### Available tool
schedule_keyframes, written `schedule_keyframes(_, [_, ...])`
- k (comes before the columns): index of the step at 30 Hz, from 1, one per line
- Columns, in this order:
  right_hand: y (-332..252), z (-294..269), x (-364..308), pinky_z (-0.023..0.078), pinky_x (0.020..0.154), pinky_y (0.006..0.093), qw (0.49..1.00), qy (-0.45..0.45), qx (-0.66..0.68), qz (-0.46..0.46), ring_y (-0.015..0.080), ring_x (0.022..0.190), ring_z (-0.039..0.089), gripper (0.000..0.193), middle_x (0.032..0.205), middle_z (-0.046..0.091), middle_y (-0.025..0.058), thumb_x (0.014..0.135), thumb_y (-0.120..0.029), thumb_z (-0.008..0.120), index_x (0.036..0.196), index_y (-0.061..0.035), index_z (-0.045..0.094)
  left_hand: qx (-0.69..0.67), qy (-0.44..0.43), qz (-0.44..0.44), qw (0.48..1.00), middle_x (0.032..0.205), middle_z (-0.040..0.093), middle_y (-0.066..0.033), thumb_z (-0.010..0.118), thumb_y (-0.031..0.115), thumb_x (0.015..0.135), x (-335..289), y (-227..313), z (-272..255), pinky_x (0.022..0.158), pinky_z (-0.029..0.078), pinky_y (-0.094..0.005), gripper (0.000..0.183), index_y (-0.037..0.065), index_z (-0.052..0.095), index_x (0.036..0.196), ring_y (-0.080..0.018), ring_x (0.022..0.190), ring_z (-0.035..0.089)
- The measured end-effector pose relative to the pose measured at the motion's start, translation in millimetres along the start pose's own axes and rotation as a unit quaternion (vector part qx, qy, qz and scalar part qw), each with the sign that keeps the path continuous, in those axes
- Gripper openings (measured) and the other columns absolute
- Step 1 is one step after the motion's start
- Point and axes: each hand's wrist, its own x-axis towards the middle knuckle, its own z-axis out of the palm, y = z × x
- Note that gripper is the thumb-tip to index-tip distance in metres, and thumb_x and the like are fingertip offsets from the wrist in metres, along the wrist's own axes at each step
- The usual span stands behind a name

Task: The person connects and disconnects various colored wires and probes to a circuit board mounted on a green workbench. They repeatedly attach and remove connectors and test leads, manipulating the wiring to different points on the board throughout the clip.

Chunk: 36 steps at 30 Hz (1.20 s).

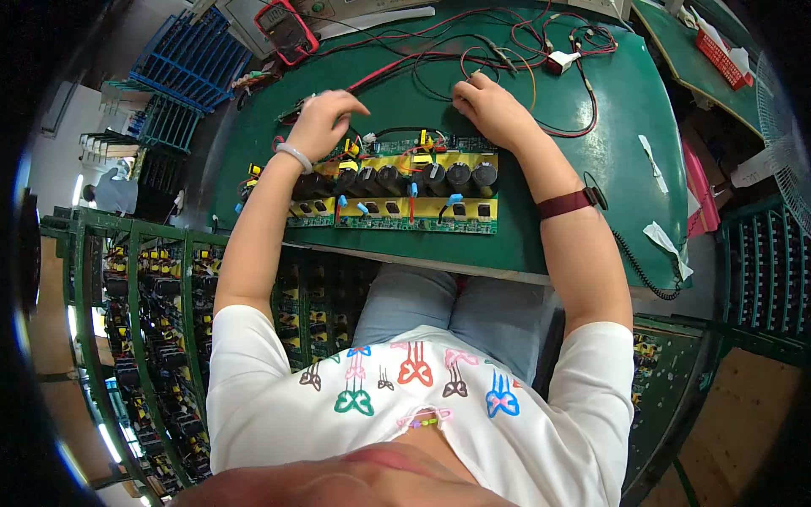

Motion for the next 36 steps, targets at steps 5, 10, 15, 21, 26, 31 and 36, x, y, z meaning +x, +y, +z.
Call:
schedule_keyframes(5, [-5.3, -3.7, -7.9, 0.052, 0.081, 0.0447, 0.999, -0.023, -0.028, 0.032, 0.0365, 0.097, 0.063, 0.022, 0.103, 0.06, 0.0143, 0.095, -0.026, 0.062, 0.107, -0.0072, 0.06, -0.217, -0.21, -0.1, 0.948, 0.077, 0.065, -0.0088, 0.063, 0.02, 0.095, 18.0, 58.5, -11.4, 0.07, 0.05, -0.0327, 0.03, 0.009, 0.066, 0.123, -0.0176, 0.071, 0.062])
schedule_keyframes(10, [6.1, -1.8, -4.5, 0.053, 0.076, 0.0415, 0.995, 0.014, 0.066, 0.068, 0.0387, 0.089, 0.064, 0.022, 0.101, 0.065, 0.0172, 0.096, -0.025, 0.062, 0.105, -0.0051, 0.059, -0.229, -0.178, -0.179, 0.94, 0.097, 0.071, -0.008, 0.063, 0.028, 0.098, 26.7, 53.6, 7.7, 0.078, 0.052, -0.029, 0.042, 0.007, 0.06, 0.134, -0.0141, 0.088, 0.066])
schedule_keyframes(15, [12.4, -0.9, -5.7, 0.054, 0.078, 0.0322, 0.931, 0.089, 0.333, 0.122, 0.0195, 0.091, 0.07, 0.027, 0.106, 0.07, 0.01, 0.099, -0.024, 0.062, 0.115, -0.0033, 0.06, -0.359, -0.117, -0.186, 0.907, 0.122, 0.064, -0.0123, 0.063, 0.023, 0.098, 32.7, 60.7, 20.5, 0.095, 0.05, -0.0313, 0.045, 0.001, 0.055, 0.136, -0.0184, 0.11, 0.063])
schedule_keyframes(21, [16.6, -17.2, -4.8, 0.051, 0.093, 0.0279, 0.741, 0.079, 0.644, 0.173, 0.0163, 0.107, 0.065, 0.036, 0.119, 0.068, 0.0099, 0.101, -0.024, 0.06, 0.127, -0.0002, 0.06, -0.633, -0.007, -0.133, 0.762, 0.136, 0.057, -0.018, 0.055, 0.014, 0.102, 60.2, 82.7, 14.7, 0.104, 0.048, -0.0391, 0.037, 0.005, 0.043, 0.135, -0.0246, 0.117, 0.062])
schedule_keyframes(26, [10.6, -22.7, -5.0, 0.051, 0.101, 0.0313, 0.652, 0.115, 0.735, 0.144, 0.0226, 0.114, 0.065, 0.034, 0.121, 0.066, 0.014, 0.098, -0.017, 0.063, 0.126, 0.0024, 0.06, -0.649, 0.027, -0.103, 0.754, 0.126, 0.062, -0.0192, 0.051, 0.018, 0.105, 74.3, 110.2, 12.8, 0.1, 0.052, -0.04, 0.025, 0.005, 0.042, 0.123, -0.0262, 0.108, 0.066])
schedule_keyframes(31, [14.2, -28.9, -7.6, 0.051, 0.103, 0.0326, 0.622, 0.129, 0.766, 0.097, 0.023, 0.113, 0.065, 0.033, 0.12, 0.067, 0.0137, 0.095, -0.013, 0.067, 0.124, 0.002, 0.061, -0.661, 0.02, -0.091, 0.744, 0.113, 0.067, -0.0155, 0.05, 0.03, 0.105, 85.6, 122.6, 14.0, 0.092, 0.054, -0.0349, 0.027, 0.007, 0.045, 0.118, -0.0192, 0.095, 0.067])
schedule_keyframes(36, [23.8, -29.6, -8.2, 0.052, 0.1, 0.0309, 0.624, 0.148, 0.763, 0.083, 0.0216, 0.113, 0.064, 0.034, 0.122, 0.065, 0.0152, 0.096, -0.012, 0.066, 0.126, 0.0021, 0.059, -0.624, 0.027, -0.043, 0.779, 0.102, 0.066, -0.0109, 0.05, 0.04, 0.104, 95.0, 122.8, 19.6, 0.075, 0.049, -0.0271, 0.035, 0.009, 0.046, 0.119, -0.011, 0.079, 0.056])
